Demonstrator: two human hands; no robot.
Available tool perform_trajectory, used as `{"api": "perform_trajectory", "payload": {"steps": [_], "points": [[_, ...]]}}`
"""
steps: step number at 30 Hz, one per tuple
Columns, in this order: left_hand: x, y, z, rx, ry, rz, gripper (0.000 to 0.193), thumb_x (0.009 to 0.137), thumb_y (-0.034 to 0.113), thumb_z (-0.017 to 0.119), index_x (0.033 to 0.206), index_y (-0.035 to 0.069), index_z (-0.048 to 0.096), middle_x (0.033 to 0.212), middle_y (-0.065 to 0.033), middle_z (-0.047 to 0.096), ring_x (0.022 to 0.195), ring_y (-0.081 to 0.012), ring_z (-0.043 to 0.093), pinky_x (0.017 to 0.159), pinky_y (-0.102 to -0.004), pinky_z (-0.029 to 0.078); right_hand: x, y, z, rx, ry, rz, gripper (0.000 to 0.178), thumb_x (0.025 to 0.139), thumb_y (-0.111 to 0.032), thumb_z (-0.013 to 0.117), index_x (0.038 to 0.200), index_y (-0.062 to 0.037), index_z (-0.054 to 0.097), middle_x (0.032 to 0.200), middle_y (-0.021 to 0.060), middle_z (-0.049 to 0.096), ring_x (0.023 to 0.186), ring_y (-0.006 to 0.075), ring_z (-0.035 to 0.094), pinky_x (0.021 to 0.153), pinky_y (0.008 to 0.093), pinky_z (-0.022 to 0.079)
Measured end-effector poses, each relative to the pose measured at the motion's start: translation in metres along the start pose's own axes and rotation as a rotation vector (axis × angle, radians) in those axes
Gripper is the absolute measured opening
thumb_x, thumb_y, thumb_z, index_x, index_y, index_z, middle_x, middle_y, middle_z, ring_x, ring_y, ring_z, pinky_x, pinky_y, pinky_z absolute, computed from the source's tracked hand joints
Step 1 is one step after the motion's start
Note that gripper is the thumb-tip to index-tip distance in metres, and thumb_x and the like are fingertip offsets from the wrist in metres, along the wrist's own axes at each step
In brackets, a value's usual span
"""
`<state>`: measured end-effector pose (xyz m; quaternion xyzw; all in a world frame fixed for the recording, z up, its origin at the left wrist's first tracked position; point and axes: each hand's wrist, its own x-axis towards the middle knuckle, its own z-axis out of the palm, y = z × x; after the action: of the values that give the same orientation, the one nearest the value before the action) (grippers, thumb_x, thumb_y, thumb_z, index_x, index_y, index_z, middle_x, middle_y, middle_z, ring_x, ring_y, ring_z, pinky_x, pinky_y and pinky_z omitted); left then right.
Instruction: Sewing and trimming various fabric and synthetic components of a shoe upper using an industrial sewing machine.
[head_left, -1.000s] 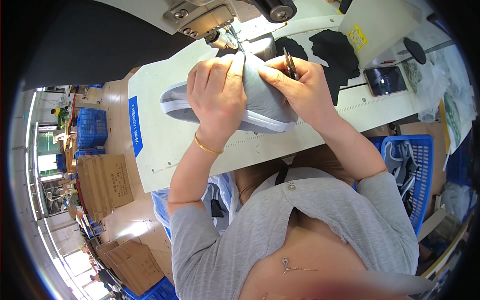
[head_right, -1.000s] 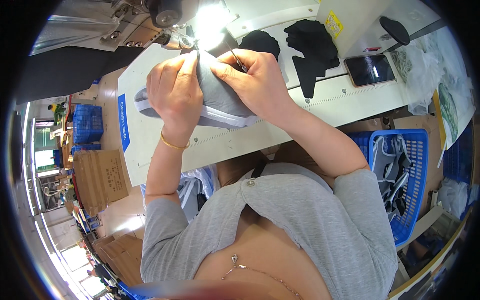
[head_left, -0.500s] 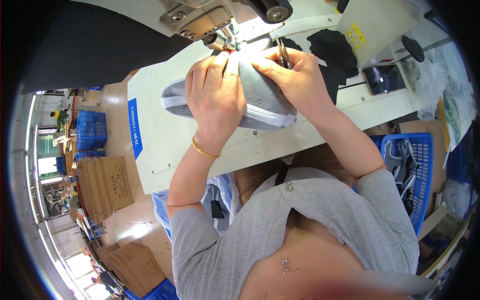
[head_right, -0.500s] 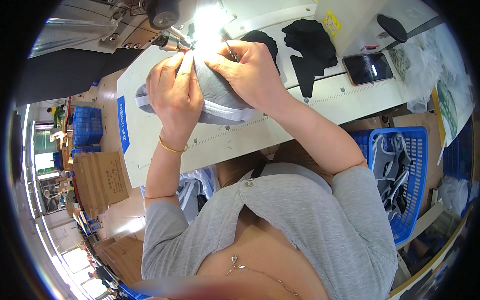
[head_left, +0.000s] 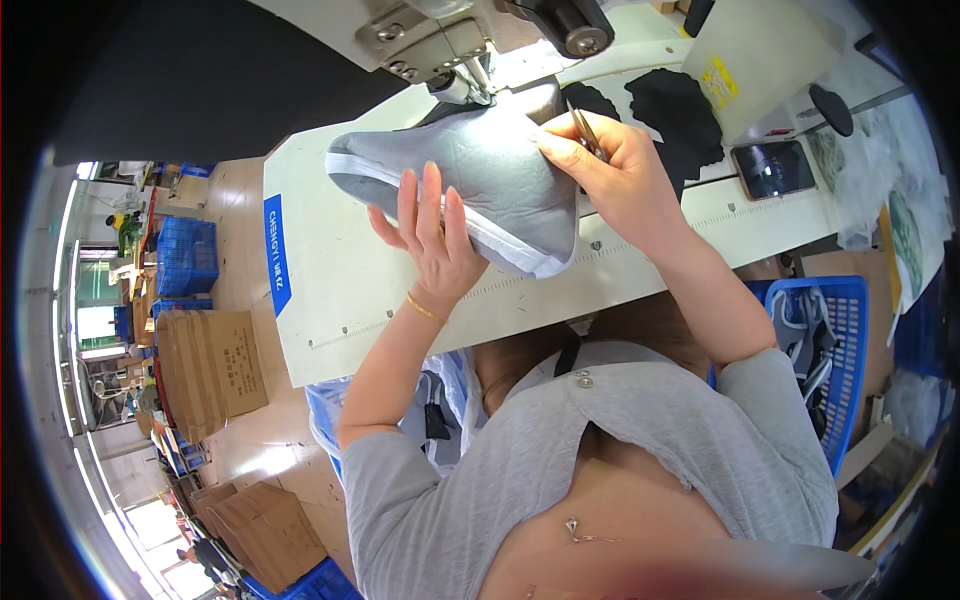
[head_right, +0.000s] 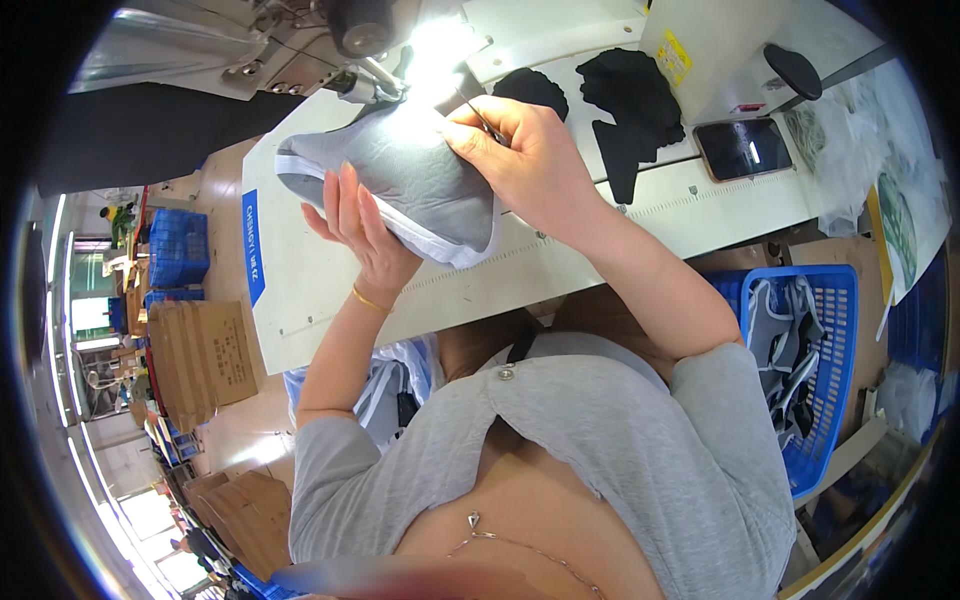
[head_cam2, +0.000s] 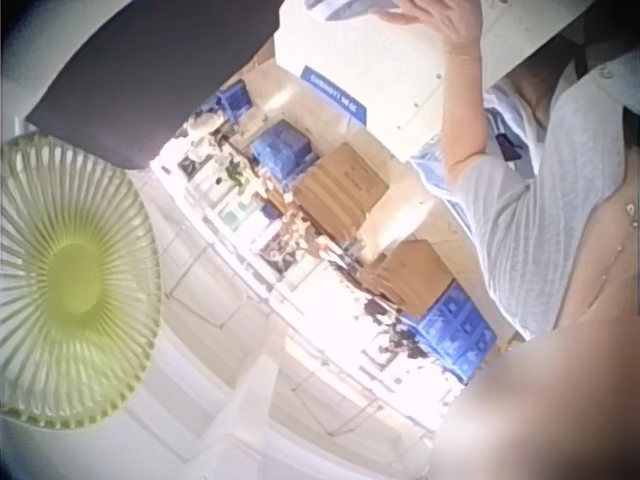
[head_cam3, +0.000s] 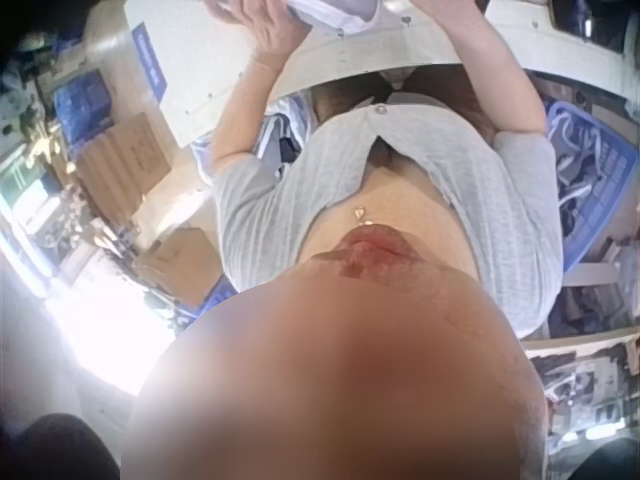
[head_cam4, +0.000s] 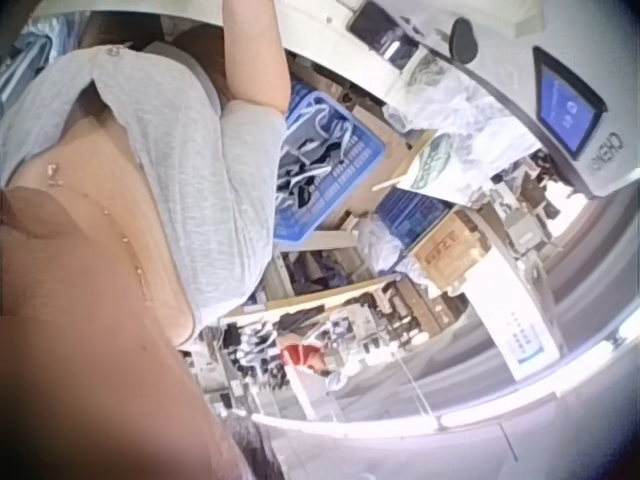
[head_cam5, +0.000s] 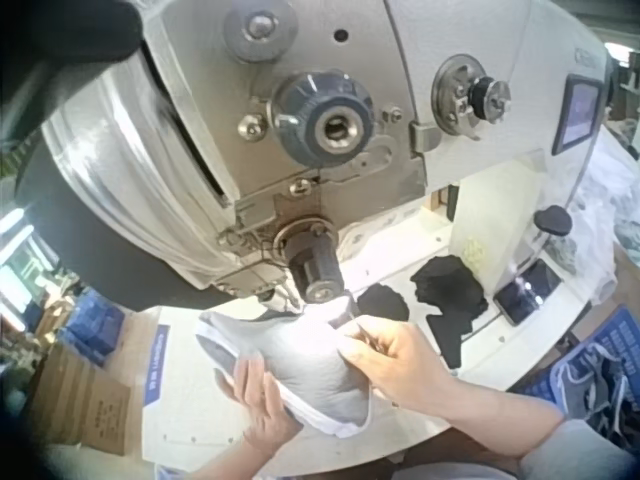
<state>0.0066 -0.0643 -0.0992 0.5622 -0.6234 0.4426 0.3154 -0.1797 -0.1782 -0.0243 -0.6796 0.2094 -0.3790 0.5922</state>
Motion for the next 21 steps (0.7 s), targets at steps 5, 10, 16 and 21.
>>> {"api": "perform_trajectory", "payload": {"steps": [5, 10, 16, 21], "points": [[0.039, -0.021, -0.010, -0.111, -0.052, 0.068, 0.029, 0.083, 0.010, 0.063, 0.111, 0.003, 0.059, 0.111, -0.0131, 0.066, 0.107, -0.0284, 0.063, 0.100, -0.0459, 0.041, 0.008, 0.000, -0.002, -0.115, -0.069, -0.069, 0.026, 0.091, -0.022, 0.063, 0.092, 0.0039, 0.065, 0.071, 0.0015, 0.059, 0.068, 0.0065, 0.048, 0.061, 0.0248, 0.042], [0.059, -0.042, -0.074, -0.307, -0.167, -0.118, 0.020, 0.083, 0.013, 0.069, 0.100, 0.003, 0.067, 0.091, -0.0086, 0.070, 0.070, -0.0218, 0.066, 0.057, -0.0285, 0.050, -0.004, -0.009, 0.005, 0.147, -0.320, -0.364, 0.051, 0.076, -0.028, 0.078, 0.113, 0.0015, 0.060, 0.101, 0.0113, 0.063, 0.091, 0.0202, 0.060, 0.077, 0.0309, 0.047], [0.033, -0.042, -0.112, -1.262, -0.613, -1.384, 0.045, 0.095, 0.038, 0.061, 0.107, -0.005, 0.067, 0.090, -0.0105, 0.069, 0.085, -0.0151, 0.063, 0.072, -0.0284, 0.051, -0.030, -0.009, 0.028, -0.316, -0.652, -0.072, 0.038, 0.069, -0.010, 0.079, 0.101, 0.0000, 0.061, 0.090, 0.0103, 0.061, 0.081, 0.0251, 0.058, 0.073, 0.0341, 0.047], [0.020, -0.057, -0.104, -0.860, -1.258, -1.280, 0.076, 0.085, 0.055, 0.068, 0.127, -0.007, 0.053, 0.101, -0.0163, 0.068, 0.088, -0.0256, 0.066, 0.082, -0.0363, 0.052, -0.036, 0.015, 0.022, -0.025, -0.788, 0.446, 0.022, 0.074, -0.005, 0.070, 0.094, 0.0002, 0.062, 0.079, 0.0084, 0.062, 0.072, 0.0146, 0.057, 0.067, 0.0285, 0.046]]}}
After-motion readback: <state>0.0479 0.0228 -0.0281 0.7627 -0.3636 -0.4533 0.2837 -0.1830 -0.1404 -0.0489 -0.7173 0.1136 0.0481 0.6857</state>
